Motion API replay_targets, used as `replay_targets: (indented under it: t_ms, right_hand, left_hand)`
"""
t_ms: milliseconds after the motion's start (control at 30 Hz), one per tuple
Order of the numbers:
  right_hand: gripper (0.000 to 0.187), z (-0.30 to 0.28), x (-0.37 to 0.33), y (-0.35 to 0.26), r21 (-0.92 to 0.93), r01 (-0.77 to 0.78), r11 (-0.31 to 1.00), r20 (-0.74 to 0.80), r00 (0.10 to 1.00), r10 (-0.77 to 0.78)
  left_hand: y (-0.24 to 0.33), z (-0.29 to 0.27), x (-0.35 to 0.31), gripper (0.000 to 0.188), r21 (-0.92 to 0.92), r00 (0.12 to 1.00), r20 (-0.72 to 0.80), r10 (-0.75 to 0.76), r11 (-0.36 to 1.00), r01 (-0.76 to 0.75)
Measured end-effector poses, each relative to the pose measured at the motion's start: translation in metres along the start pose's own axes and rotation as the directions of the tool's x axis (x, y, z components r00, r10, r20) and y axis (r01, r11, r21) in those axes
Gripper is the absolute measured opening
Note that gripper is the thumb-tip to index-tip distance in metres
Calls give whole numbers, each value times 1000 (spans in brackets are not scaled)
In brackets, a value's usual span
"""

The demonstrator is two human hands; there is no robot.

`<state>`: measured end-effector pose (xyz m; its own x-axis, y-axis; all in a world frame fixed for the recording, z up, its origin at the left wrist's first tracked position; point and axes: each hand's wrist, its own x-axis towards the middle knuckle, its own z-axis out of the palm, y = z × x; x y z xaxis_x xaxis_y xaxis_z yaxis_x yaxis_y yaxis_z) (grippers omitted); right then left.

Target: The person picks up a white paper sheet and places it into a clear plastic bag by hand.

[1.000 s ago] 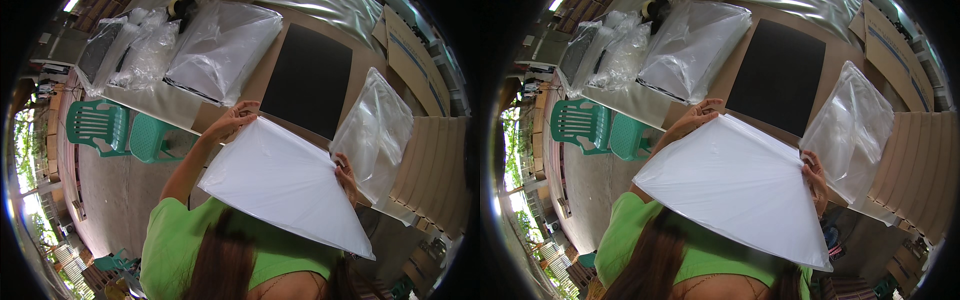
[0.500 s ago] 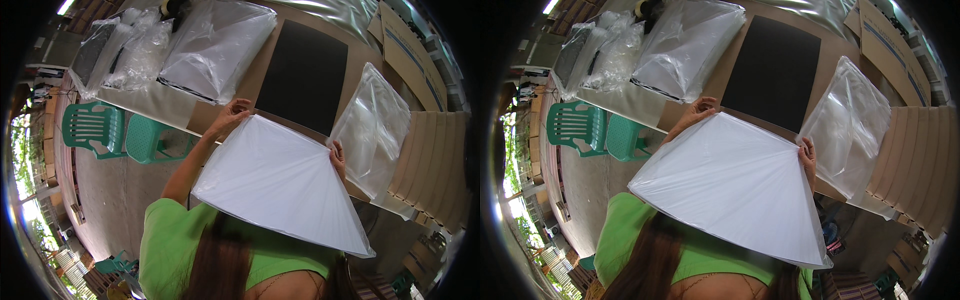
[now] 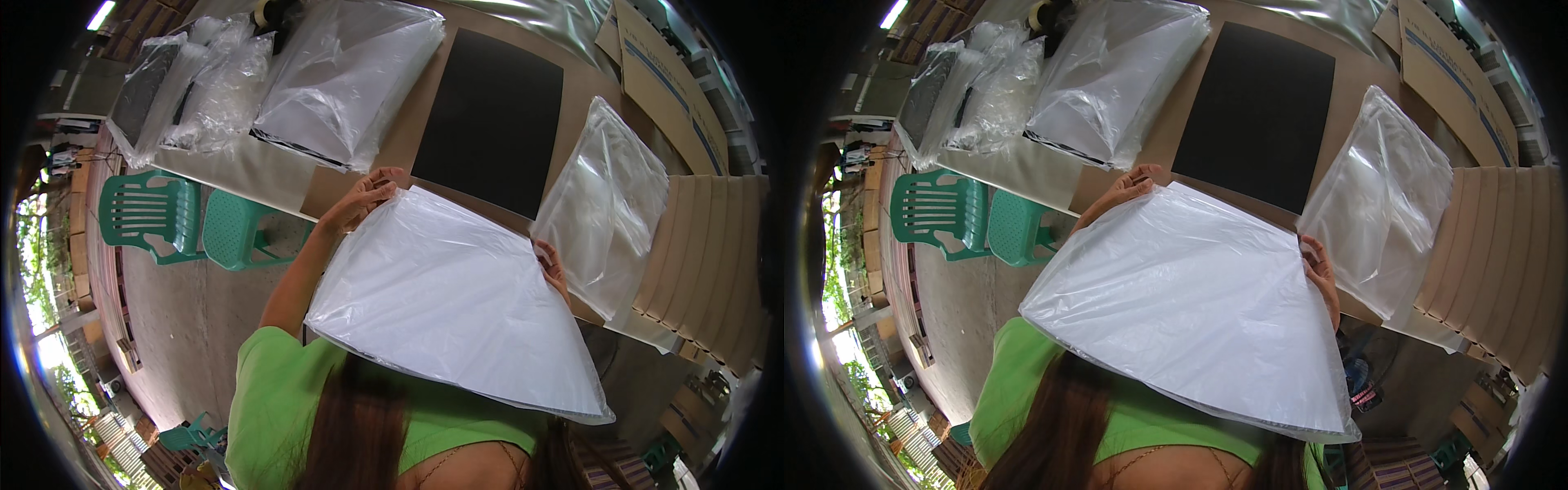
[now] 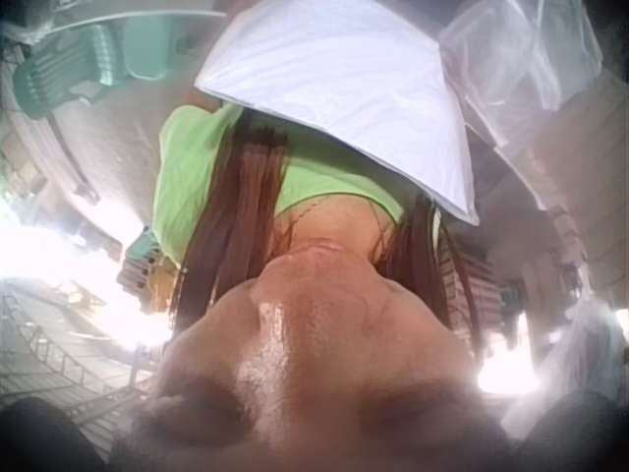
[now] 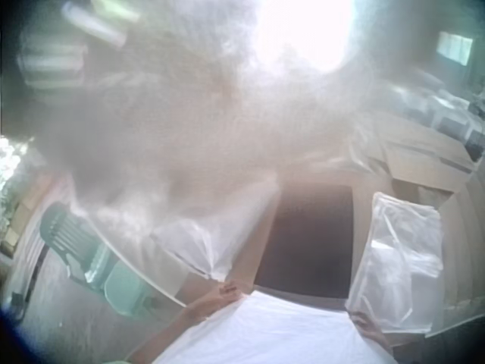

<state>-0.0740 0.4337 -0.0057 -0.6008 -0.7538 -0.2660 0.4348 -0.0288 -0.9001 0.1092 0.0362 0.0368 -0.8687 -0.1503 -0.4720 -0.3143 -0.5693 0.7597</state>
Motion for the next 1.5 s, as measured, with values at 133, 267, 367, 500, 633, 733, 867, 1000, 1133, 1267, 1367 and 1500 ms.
replay_targets:
  t_ms: [133,267,367,500,633,733,867,1000,1133,1267,1367,1500]
  right_hand:
    - [45,18,7,-8,-129,-31,991,-221,975,2]
    - [33,25,17,-2,-266,-23,964,-314,947,-64]
    - [29,30,24,3,-359,-52,932,-406,908,-106]
    - [32,14,23,19,-860,-56,507,-297,863,-408]
    - [25,38,2,-12,-796,50,603,-253,877,-408]
    - [23,43,3,-6,-750,407,521,16,799,-602]
    - [26,57,16,-2,-693,258,673,-49,914,-402]
    - [25,50,35,-3,-810,203,550,-36,919,-392]
    - [24,54,46,-20,-843,223,489,39,933,-358]
    - [11,84,49,-26,-782,61,621,-138,953,-269]
    - [11,103,58,-25,-453,314,834,-91,915,-394]
    - [14,102,53,-29,-626,212,750,-129,921,-368]
  left_hand:
    - [-16,1,11,27,227,979,-122,161,965,-131]
    - [-22,-1,23,20,538,921,-81,381,794,-281]
    - [-19,2,27,19,614,903,-102,418,740,-273]
    - [-24,-8,26,25,839,858,-76,507,498,-220]
    - [8,15,-10,35,809,869,5,495,509,-295]
    - [17,25,-13,39,666,818,225,529,529,-525]
    - [-4,7,4,36,601,870,305,388,631,-492]
    - [-9,16,12,33,634,856,302,420,582,-510]
    - [12,12,19,46,615,742,543,393,416,-670]
    - [10,16,0,36,434,906,-207,370,864,-254]
    - [39,-4,2,34,429,814,-338,472,847,-313]
    - [86,-55,1,46,406,700,-301,648,751,-521]
